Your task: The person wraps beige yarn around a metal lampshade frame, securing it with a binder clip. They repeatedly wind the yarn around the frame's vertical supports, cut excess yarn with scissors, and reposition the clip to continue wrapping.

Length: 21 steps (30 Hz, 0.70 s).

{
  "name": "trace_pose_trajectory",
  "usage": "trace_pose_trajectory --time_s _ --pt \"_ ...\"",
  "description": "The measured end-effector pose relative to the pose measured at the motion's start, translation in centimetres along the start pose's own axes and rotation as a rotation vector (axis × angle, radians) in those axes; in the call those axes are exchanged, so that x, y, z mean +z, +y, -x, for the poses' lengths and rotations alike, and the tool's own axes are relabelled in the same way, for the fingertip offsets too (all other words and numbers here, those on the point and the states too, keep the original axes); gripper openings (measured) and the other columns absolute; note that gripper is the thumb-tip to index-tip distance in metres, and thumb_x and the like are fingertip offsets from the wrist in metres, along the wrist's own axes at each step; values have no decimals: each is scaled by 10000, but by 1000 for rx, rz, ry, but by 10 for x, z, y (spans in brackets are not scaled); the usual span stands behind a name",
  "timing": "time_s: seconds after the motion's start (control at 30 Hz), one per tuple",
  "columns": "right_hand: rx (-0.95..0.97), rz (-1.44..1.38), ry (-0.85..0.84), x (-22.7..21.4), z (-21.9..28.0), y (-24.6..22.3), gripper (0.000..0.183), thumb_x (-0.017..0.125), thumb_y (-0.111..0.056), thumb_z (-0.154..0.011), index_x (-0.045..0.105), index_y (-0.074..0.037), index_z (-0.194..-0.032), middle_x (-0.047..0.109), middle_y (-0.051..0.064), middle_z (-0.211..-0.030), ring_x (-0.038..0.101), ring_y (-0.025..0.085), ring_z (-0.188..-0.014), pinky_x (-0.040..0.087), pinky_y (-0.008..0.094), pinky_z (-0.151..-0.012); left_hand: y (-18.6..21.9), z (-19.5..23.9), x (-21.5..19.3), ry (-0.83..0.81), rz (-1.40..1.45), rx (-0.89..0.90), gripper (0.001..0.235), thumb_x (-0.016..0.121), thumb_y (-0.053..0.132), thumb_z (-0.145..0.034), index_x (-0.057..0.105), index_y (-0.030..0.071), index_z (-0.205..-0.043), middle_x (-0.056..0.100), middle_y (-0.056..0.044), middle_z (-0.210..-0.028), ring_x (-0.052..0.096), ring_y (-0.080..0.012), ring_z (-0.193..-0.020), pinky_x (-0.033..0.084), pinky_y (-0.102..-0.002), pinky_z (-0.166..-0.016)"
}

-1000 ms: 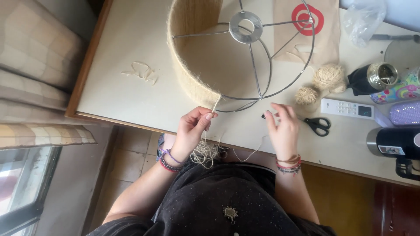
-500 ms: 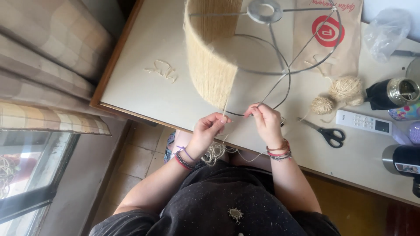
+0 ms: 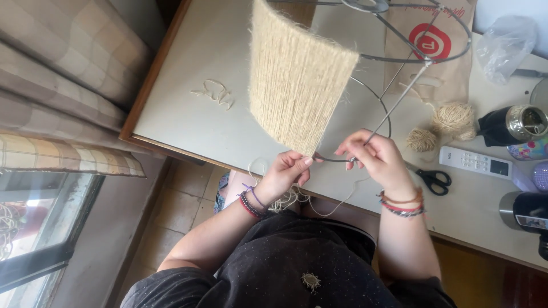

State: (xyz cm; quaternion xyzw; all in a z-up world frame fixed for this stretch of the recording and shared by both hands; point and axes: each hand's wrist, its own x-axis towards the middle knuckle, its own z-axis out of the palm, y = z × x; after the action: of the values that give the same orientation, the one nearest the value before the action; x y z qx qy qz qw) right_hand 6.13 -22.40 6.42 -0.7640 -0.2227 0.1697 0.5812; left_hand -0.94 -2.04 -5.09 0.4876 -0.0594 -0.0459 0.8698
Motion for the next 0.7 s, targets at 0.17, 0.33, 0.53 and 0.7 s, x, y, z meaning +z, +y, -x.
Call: trace_pose_trajectory --time_s 0.17,0.33,0.53,0.7 --pt "149 -32 -553 -18 -33 -10 174 617 -127 -953 688 -9 -1060 792 182 -843 747 212 -582 572 314 -506 10 6 12 -39 39 -47 267 564 171 -1078 673 66 -858 516 -42 -423 307 -50 -387 235 -179 -443" --pt "116 -147 -710 -21 -43 18 165 564 -20 -969 595 -2 -1130 720 150 -795 536 75 -421 434 207 -419 27 3 16 -31 66 -45 318 564 197 -1081 642 84 -794 525 -46 -428 316 -52 -399 253 -182 -459" --pt "127 -150 -758 -18 -41 -6 224 513 29 -964 600 8 -1170 745 122 -989 430 29 -357 359 178 -328 -5 -27 -21 -89 -185 41 445 651 251 -1022 660 78 -611 473 26 -387 243 -29 -425 226 -181 -466" --pt "227 -152 -818 -30 -42 19 572 469 34 -956 452 -55 -1521 655 149 -1421 446 -12 -342 358 136 -316 1 -55 -39 -244 -365 405 119 687 106 -978 722 -5 -953 719 -83 -705 677 -164 -674 548 -326 -743"
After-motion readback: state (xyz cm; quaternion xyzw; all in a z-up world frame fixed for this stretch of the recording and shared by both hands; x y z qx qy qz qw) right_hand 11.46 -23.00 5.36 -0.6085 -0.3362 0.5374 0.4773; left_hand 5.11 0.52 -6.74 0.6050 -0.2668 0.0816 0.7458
